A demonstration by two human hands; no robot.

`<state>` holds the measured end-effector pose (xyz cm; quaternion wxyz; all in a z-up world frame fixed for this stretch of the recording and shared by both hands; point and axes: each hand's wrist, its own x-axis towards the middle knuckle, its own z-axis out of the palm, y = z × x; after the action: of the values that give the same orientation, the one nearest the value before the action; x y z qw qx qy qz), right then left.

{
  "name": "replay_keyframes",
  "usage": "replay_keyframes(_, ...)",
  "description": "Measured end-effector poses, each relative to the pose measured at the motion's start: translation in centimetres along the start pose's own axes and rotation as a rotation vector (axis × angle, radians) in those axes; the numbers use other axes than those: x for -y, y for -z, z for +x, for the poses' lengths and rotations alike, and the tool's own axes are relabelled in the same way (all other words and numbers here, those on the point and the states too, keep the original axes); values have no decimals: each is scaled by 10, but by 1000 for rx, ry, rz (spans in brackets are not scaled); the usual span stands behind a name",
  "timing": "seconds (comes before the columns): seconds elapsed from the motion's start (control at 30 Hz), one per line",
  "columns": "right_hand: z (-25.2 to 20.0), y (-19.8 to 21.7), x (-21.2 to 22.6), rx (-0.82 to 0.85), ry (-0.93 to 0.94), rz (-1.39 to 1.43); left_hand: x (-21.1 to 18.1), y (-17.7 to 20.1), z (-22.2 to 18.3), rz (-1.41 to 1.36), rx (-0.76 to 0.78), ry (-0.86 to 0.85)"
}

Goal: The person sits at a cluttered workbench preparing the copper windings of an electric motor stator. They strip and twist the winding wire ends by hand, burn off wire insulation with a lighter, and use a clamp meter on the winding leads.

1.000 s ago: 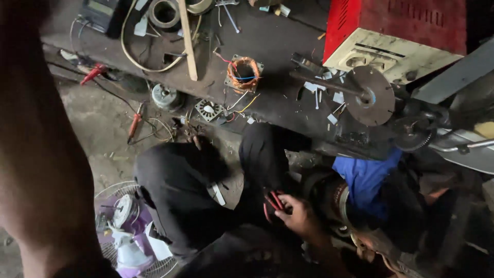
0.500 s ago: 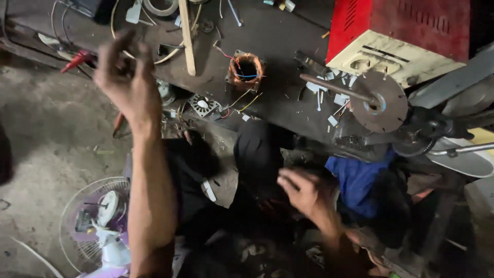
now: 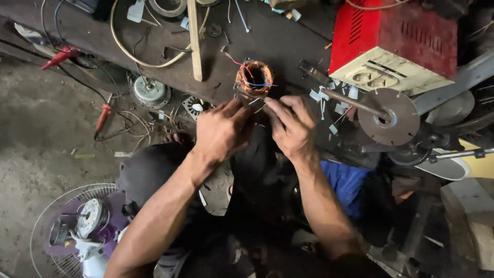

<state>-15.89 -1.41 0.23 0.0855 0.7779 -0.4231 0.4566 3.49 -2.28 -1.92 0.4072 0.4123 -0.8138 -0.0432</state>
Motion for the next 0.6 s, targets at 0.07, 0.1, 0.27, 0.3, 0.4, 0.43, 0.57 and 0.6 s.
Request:
replay_keyframes(0.07,6,-5,-1,32,17,-24,-3,1,2,27,-47,2)
replay_keyframes(0.1,8,-5,0,35,20,-25,-4,1,3,24,-50,4)
replay_keyframes(0.27,17,-4,5,93,20,-42,-6,-1,4,128,-100,33)
replay_keyframes(0.3,16,-6,3,94,22,-41,-5,-4,3,128,-102,35)
replay_keyframes(0.4,15,-6,1,109,7,-104,-3,-14,1,156,-109,54)
replay_keyframes(0.43,16,-5,2,128,0,-119,-3,-17,0,156,-96,56)
replay_keyframes(0.57,17,-4,0,151,2,-164,0,-27,-4,175,-78,64)
replay_keyframes(0.6,18,-4,0,150,2,-163,0,-26,-4,176,-77,63)
